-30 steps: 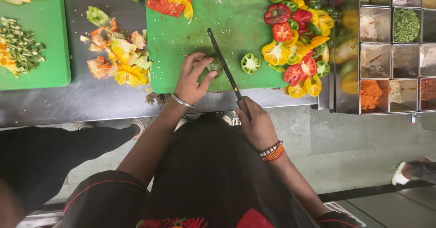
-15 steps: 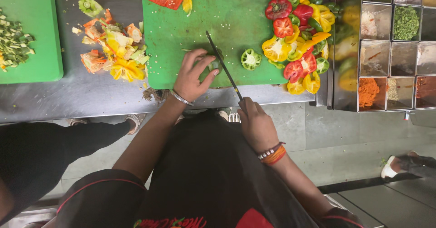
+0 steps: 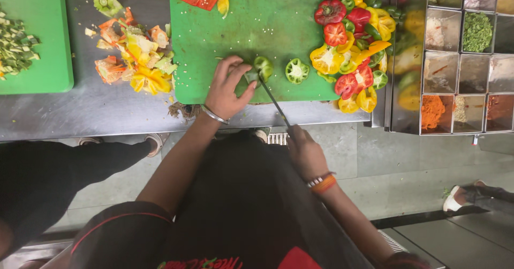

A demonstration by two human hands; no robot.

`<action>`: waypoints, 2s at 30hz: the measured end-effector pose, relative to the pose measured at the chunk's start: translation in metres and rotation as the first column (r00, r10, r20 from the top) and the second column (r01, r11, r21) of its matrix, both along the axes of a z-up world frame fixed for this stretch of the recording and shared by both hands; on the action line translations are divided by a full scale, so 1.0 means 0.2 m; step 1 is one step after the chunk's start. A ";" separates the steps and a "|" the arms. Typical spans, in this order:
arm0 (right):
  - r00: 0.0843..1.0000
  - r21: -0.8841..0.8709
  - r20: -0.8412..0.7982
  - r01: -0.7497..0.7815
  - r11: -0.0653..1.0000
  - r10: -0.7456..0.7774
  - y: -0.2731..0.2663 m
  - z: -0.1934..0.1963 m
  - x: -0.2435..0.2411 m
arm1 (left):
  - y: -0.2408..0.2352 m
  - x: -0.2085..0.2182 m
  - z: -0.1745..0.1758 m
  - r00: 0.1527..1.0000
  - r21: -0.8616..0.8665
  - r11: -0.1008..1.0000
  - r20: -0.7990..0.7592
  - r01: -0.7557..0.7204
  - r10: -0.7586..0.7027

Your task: The person slices green, red, and yellow bell peppers on a green cutting board using a knife. They cut the peppers into rings and remove the cores, placing the slices on the board.

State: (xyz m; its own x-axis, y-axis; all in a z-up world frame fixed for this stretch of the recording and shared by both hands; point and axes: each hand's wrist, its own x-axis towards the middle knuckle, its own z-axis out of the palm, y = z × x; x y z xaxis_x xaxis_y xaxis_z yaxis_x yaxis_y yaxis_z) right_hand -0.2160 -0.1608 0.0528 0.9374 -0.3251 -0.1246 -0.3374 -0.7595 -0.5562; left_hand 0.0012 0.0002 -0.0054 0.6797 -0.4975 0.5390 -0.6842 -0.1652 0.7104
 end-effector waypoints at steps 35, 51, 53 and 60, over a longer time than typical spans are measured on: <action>0.987 -0.101 -0.158 -0.053 0.993 0.037 -0.09 0.07 -0.17 | 0.10 -0.02 -0.02 0.992 0.180 0.984 0.120 0.019 -0.041; 0.998 0.137 0.030 0.054 0.989 -0.058 -0.10 0.25 -0.19 | 0.03 0.07 0.06 0.986 0.102 0.993 -0.149 -0.054 0.069; 0.996 0.199 -0.005 0.094 0.975 -0.095 -0.07 0.23 -0.13 | 0.01 0.10 0.07 0.988 0.121 0.991 -0.136 -0.055 0.071; 0.996 0.352 0.022 0.073 0.933 -0.086 0.01 0.14 0.09 | 0.02 0.09 0.11 0.991 0.197 0.979 -0.112 -0.053 0.076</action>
State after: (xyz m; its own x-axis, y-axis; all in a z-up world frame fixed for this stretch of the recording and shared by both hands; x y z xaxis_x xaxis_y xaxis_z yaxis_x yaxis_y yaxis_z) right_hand -0.1982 -0.1580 0.0810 0.9163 -0.3409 -0.2101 -0.3630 -0.4857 -0.7952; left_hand 0.0188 0.0044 0.0161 0.7668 -0.5375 0.3509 -0.5808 -0.3483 0.7358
